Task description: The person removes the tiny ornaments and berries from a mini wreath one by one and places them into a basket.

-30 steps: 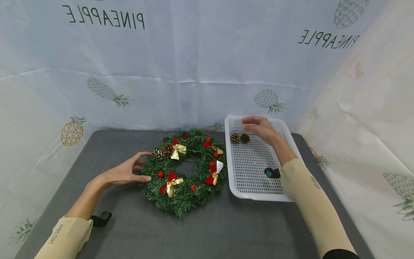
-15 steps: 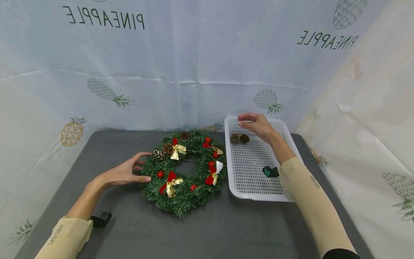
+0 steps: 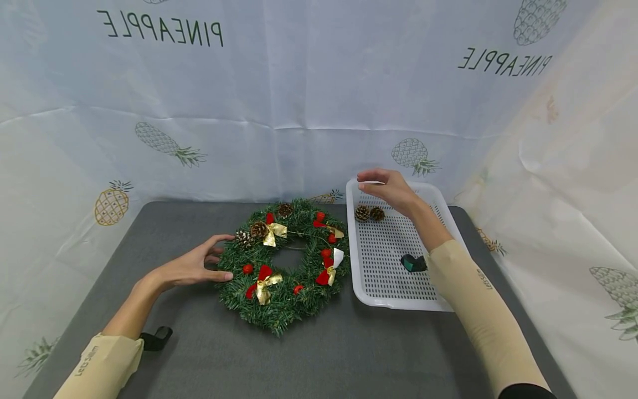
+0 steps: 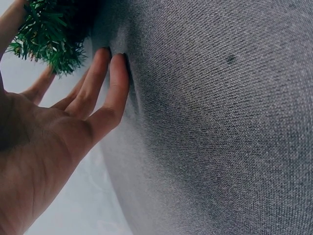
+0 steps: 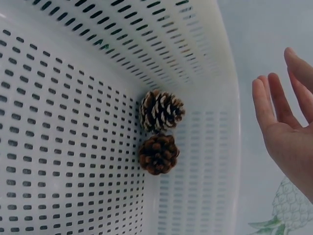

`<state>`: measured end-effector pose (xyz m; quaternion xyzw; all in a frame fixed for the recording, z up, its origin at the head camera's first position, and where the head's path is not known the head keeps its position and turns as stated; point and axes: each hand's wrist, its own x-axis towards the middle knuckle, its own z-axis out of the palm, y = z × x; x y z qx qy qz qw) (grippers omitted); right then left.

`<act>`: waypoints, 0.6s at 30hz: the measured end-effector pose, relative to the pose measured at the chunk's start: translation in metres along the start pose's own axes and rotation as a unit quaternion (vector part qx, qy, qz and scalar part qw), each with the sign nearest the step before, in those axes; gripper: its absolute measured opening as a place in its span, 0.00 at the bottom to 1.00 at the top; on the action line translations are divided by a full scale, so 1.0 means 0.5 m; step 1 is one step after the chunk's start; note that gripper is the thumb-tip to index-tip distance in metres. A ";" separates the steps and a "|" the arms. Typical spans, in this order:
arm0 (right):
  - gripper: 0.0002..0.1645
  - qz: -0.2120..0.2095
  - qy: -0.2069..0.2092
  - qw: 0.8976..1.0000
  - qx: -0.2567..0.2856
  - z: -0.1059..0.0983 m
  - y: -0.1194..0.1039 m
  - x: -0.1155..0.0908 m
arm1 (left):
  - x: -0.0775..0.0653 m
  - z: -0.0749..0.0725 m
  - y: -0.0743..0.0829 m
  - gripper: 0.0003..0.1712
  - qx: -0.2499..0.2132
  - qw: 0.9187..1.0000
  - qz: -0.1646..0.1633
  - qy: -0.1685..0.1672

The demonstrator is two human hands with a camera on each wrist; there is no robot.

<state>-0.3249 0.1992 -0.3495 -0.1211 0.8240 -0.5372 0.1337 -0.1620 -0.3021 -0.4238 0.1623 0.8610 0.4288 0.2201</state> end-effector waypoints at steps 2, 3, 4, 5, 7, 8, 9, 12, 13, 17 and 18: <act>0.30 -0.009 -0.003 1.000 -0.002 0.006 -0.007 0.001 | 0.000 0.000 0.000 0.57 -0.001 1.000 -0.002 0.000; 0.31 -0.013 -0.005 1.000 -0.002 0.008 -0.010 0.001 | 0.000 0.000 0.000 0.57 -0.001 1.000 -0.002 0.000; 0.30 -0.015 -0.005 1.000 0.000 0.011 -0.012 0.002 | 0.000 -0.001 0.000 0.57 -0.002 1.000 -0.002 0.000; 0.30 -0.019 -0.007 1.000 0.000 0.014 -0.014 0.002 | 0.000 -0.001 0.001 0.57 -0.002 1.000 -0.002 0.000; 0.30 -0.023 -0.010 1.000 -0.001 0.019 -0.018 0.004 | 0.000 -0.001 0.001 0.57 -0.002 1.000 -0.002 0.000; 0.30 -0.024 -0.011 1.000 -0.001 0.021 -0.019 0.005 | 0.000 -0.001 0.001 0.57 -0.002 1.000 -0.002 0.000; 0.30 -0.025 -0.012 1.000 0.001 0.023 -0.021 0.005 | 0.000 -0.001 0.001 0.57 -0.001 1.000 -0.001 0.000; 0.30 -0.027 -0.016 1.000 0.004 0.031 -0.026 0.006 | 0.000 -0.001 0.002 0.57 -0.002 1.000 0.000 0.000; 0.30 -0.027 -0.017 0.999 0.006 0.034 -0.028 0.007 | 0.000 -0.001 0.002 0.56 -0.002 1.000 0.000 0.000; 0.29 -0.028 -0.027 0.999 0.011 0.046 -0.033 0.010 | -0.001 -0.001 0.002 0.56 -0.001 1.000 0.001 0.000; 0.29 -0.028 -0.029 0.999 0.013 0.048 -0.035 0.010 | 0.000 0.000 0.002 0.56 -0.001 1.000 0.000 0.000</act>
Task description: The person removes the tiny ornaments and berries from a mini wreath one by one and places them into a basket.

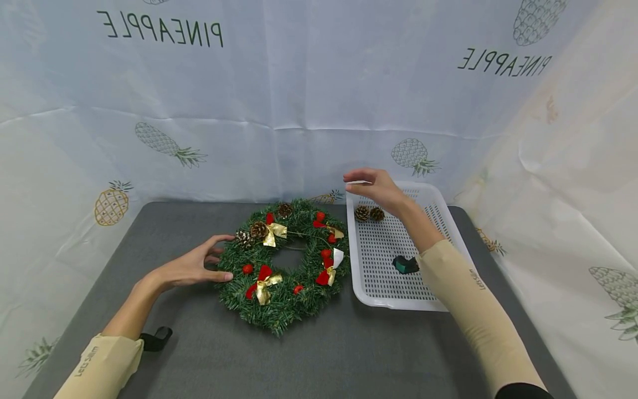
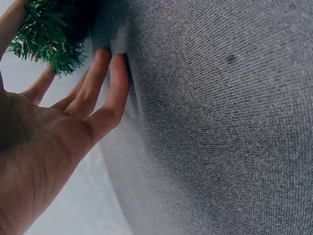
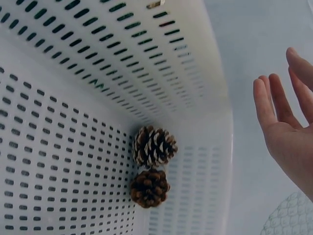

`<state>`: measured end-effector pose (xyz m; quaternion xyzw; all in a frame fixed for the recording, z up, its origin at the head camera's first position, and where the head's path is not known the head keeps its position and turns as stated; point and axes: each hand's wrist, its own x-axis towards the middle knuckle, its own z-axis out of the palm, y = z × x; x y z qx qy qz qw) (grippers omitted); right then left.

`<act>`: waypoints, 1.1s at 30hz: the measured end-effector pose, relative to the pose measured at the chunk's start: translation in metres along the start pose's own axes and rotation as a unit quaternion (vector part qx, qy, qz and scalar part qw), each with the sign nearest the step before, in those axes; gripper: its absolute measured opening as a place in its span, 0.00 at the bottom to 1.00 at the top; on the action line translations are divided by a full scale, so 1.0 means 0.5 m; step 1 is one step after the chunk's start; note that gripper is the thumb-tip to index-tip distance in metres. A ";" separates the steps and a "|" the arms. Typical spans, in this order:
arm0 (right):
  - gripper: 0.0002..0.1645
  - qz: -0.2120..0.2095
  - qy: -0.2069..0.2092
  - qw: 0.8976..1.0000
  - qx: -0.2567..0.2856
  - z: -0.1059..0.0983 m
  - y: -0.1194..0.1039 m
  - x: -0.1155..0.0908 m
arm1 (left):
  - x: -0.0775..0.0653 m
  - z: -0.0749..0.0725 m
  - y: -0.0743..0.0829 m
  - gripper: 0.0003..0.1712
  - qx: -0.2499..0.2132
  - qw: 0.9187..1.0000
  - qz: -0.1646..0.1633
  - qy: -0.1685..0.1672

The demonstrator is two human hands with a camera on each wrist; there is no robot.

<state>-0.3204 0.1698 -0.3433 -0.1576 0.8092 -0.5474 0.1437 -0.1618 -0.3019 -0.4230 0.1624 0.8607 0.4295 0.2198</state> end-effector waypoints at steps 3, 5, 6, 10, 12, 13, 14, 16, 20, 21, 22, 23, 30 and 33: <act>0.28 -0.005 -0.006 1.000 0.000 0.007 -0.006 0.002 | 0.001 0.000 -0.001 0.57 0.000 1.000 -0.002 0.000; 0.27 -0.008 -0.010 1.000 -0.001 0.012 -0.011 0.003 | 0.000 0.000 -0.001 0.57 0.000 1.000 -0.002 0.000; 0.27 -0.010 -0.011 1.000 -0.002 0.015 -0.013 0.003 | 0.000 0.000 0.000 0.57 0.000 1.000 -0.002 0.000; 0.28 -0.025 -0.022 0.999 -0.008 0.025 -0.022 0.006 | 0.000 0.000 0.001 0.57 -0.001 1.000 -0.003 0.001; 0.28 -0.032 -0.026 0.999 -0.010 0.031 -0.026 0.009 | -0.001 0.000 0.001 0.57 -0.001 1.000 -0.003 0.001; 0.28 -0.035 -0.028 0.999 -0.010 0.033 -0.027 0.010 | -0.001 0.000 0.001 0.57 -0.002 1.000 -0.002 0.001; 0.27 -0.036 -0.030 0.999 -0.009 0.036 -0.028 0.012 | -0.001 0.000 0.001 0.57 -0.001 1.000 -0.002 0.001; 0.27 -0.038 -0.033 0.999 -0.004 0.042 -0.031 0.016 | -0.001 0.000 0.001 0.56 -0.001 1.000 -0.002 0.001; 0.28 -0.037 -0.039 0.999 0.003 0.053 -0.038 0.022 | -0.001 0.000 0.000 0.57 -0.001 1.000 -0.003 0.002; 0.28 -0.038 -0.041 0.998 0.003 0.055 -0.041 0.023 | -0.001 0.000 0.001 0.57 -0.001 1.000 -0.003 0.002; 0.28 -0.039 -0.042 0.998 0.002 0.058 -0.043 0.025 | -0.001 0.000 0.001 0.57 -0.001 1.000 -0.004 0.002; 0.28 -0.040 -0.043 0.998 0.000 0.061 -0.045 0.026 | -0.001 0.000 0.001 0.57 -0.001 1.000 -0.004 0.002; 0.28 -0.047 -0.055 0.997 -0.010 0.084 -0.055 0.039 | -0.001 0.000 0.000 0.57 0.000 1.000 -0.001 0.001; 0.29 -0.047 -0.065 0.997 -0.010 0.096 -0.057 0.044 | -0.001 0.000 -0.001 0.56 0.002 1.000 0.000 0.001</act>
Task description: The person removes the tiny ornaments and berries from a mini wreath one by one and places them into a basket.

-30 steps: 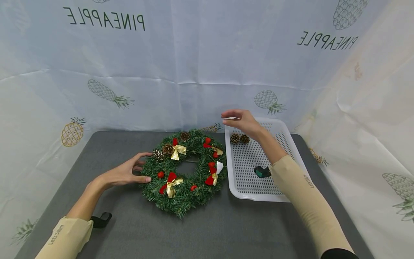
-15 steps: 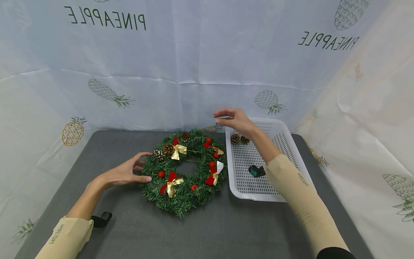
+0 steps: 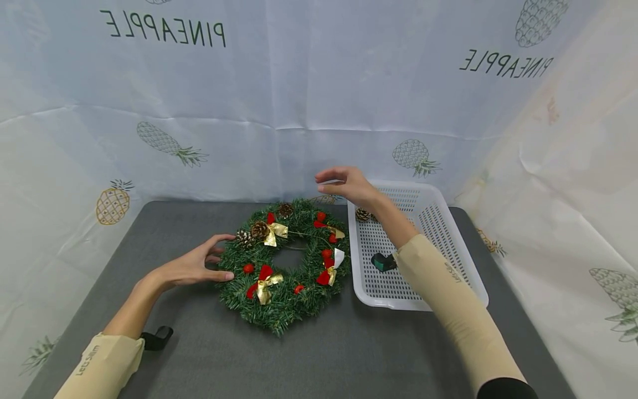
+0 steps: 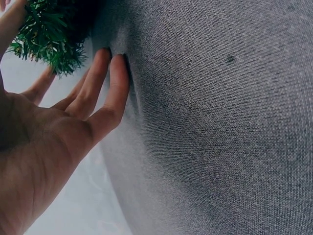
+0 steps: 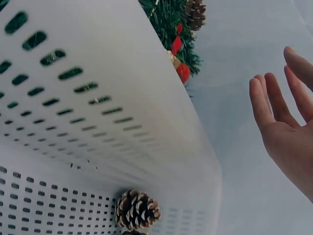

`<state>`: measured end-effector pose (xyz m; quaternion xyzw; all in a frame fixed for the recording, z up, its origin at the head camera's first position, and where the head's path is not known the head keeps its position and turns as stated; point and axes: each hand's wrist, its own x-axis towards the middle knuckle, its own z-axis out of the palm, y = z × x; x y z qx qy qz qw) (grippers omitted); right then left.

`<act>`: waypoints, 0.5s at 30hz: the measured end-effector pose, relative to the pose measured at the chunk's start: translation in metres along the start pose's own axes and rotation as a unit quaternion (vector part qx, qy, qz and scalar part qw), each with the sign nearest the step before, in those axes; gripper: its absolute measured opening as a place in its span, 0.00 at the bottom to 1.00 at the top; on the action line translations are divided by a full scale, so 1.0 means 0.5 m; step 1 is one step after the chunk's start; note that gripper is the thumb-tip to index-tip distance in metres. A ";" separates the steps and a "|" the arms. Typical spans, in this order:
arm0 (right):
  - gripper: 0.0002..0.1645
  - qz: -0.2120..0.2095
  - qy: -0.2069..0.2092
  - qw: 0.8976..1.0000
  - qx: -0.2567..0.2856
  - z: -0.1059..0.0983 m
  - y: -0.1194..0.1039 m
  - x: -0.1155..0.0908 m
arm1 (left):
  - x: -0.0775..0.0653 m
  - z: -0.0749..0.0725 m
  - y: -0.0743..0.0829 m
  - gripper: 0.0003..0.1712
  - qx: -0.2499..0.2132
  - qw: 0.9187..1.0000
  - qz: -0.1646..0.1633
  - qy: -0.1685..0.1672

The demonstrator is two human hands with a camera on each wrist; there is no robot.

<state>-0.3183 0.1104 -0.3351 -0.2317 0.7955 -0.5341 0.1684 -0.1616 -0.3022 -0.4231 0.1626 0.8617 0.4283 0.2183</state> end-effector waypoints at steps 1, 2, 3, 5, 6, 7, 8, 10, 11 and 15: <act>0.28 0.001 -0.002 1.000 -0.001 0.003 -0.001 0.001 | 0.000 0.000 0.000 0.56 0.000 1.000 0.000 0.000; 0.28 0.002 -0.005 1.000 -0.003 0.007 -0.002 0.002 | 0.000 0.000 0.000 0.56 -0.001 1.000 0.001 0.000; 0.28 0.002 -0.008 1.000 -0.003 0.010 -0.003 0.002 | 0.001 0.001 0.000 0.56 -0.001 1.000 0.000 -0.001; 0.29 0.002 -0.013 1.000 -0.004 0.017 -0.004 0.004 | 0.000 0.001 0.000 0.56 -0.002 1.000 0.000 0.000; 0.29 0.002 -0.015 1.000 -0.004 0.020 -0.005 0.005 | 0.000 0.001 0.000 0.56 -0.002 1.000 0.000 0.000; 0.29 0.003 -0.017 1.000 -0.003 0.023 -0.006 0.006 | 0.000 0.001 0.000 0.56 -0.002 1.000 0.000 0.000; 0.29 0.004 -0.018 1.000 -0.001 0.025 -0.006 0.007 | 0.000 0.001 0.000 0.56 -0.002 1.000 0.001 0.001; 0.30 0.005 -0.020 1.000 0.004 0.031 -0.008 0.011 | 0.000 0.001 0.000 0.56 -0.001 1.000 0.002 0.002; 0.30 0.006 -0.021 1.000 0.007 0.033 -0.008 0.013 | 0.000 0.001 0.001 0.56 0.000 1.000 0.003 0.003; 0.30 0.010 -0.029 0.999 0.022 0.044 -0.010 0.019 | -0.001 0.002 0.001 0.57 0.000 1.000 0.005 0.004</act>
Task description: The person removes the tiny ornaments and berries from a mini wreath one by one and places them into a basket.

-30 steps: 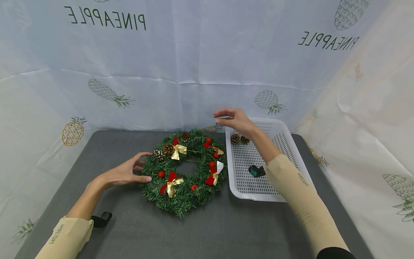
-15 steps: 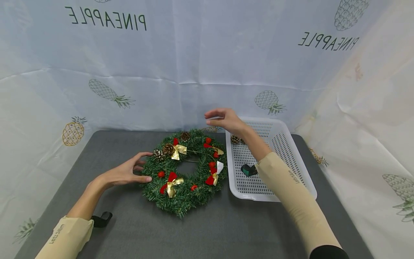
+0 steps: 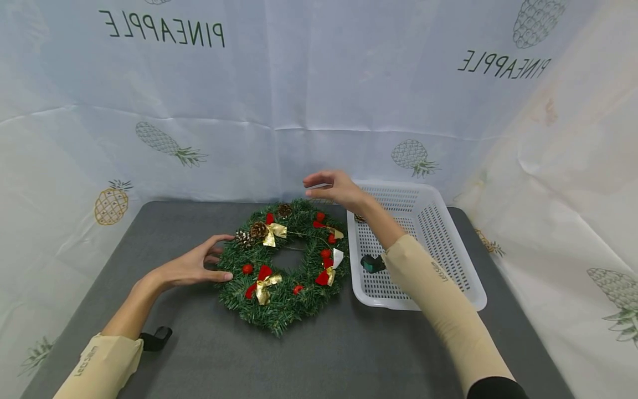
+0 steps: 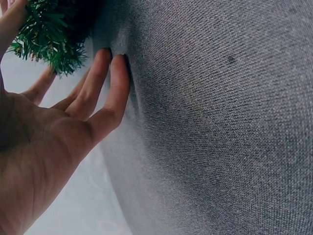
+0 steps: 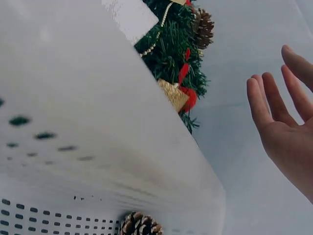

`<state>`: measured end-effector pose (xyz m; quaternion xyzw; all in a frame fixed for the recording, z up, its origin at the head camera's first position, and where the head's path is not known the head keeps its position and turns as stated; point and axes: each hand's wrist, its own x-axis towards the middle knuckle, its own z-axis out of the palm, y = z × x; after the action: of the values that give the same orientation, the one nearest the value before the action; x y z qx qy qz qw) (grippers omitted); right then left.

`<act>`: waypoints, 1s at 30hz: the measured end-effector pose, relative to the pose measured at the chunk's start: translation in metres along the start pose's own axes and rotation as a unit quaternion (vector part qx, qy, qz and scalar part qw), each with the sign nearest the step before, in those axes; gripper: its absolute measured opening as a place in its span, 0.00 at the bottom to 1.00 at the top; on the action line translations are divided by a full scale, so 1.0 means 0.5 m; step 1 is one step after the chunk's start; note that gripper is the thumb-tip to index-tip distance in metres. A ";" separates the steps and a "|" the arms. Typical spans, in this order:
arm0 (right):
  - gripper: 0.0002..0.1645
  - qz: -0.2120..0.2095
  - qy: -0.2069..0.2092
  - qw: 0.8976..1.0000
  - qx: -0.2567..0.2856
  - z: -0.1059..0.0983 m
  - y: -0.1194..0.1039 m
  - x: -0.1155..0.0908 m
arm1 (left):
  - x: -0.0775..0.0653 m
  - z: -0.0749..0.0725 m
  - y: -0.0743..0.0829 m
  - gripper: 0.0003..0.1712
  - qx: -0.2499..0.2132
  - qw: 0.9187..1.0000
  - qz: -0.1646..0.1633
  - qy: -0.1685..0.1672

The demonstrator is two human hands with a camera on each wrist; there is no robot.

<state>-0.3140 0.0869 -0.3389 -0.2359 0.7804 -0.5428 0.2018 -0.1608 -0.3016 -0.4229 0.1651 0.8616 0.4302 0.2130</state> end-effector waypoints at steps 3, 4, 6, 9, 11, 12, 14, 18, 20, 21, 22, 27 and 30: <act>0.30 -0.002 -0.007 1.000 0.002 0.007 0.000 0.004 | 0.000 0.000 0.000 0.57 0.000 1.000 0.000 -0.001; 0.30 -0.002 -0.008 1.000 0.000 0.009 0.000 0.005 | 0.000 0.000 0.000 0.57 0.000 1.000 0.001 -0.001; 0.29 -0.003 -0.011 1.000 -0.004 0.015 -0.002 0.007 | 0.001 0.000 0.001 0.57 0.001 1.000 0.001 -0.001; 0.29 -0.005 -0.015 1.000 -0.009 0.024 -0.002 0.013 | 0.001 0.000 0.001 0.57 0.001 1.000 0.002 0.000; 0.27 -0.009 -0.016 1.000 -0.017 0.033 -0.003 0.018 | 0.001 0.000 0.000 0.56 0.000 1.000 0.002 0.000; 0.27 -0.010 -0.018 1.000 -0.021 0.036 -0.002 0.020 | 0.001 0.000 0.000 0.56 -0.001 1.000 0.002 0.000; 0.27 -0.012 -0.023 0.999 -0.030 0.043 -0.002 0.026 | 0.001 0.000 0.000 0.56 -0.003 1.000 0.003 -0.001; 0.28 -0.002 -0.040 0.998 -0.046 0.054 -0.002 0.034 | 0.001 0.000 -0.001 0.57 -0.003 1.000 0.003 -0.001; 0.29 0.008 -0.050 0.997 -0.052 0.060 -0.002 0.038 | 0.001 0.000 -0.002 0.57 -0.004 1.000 0.003 -0.001; 0.30 0.012 -0.055 0.997 -0.055 0.062 -0.002 0.040 | 0.001 0.000 -0.003 0.57 -0.004 1.000 0.002 0.000; 0.30 0.017 -0.061 0.996 -0.056 0.065 -0.001 0.041 | 0.001 0.000 -0.004 0.57 -0.003 1.000 0.002 -0.001; 0.34 0.035 -0.081 0.994 -0.062 0.074 0.003 0.050 | 0.001 0.000 -0.007 0.56 -0.005 1.000 0.000 0.002; 0.36 0.043 -0.093 0.992 -0.071 0.079 0.005 0.056 | 0.000 0.001 -0.008 0.55 -0.004 1.000 0.001 0.003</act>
<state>-0.3143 0.0417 -0.3560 -0.2652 0.8040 -0.4528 0.2798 -0.1612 -0.3036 -0.4266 0.1634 0.8605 0.4343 0.2104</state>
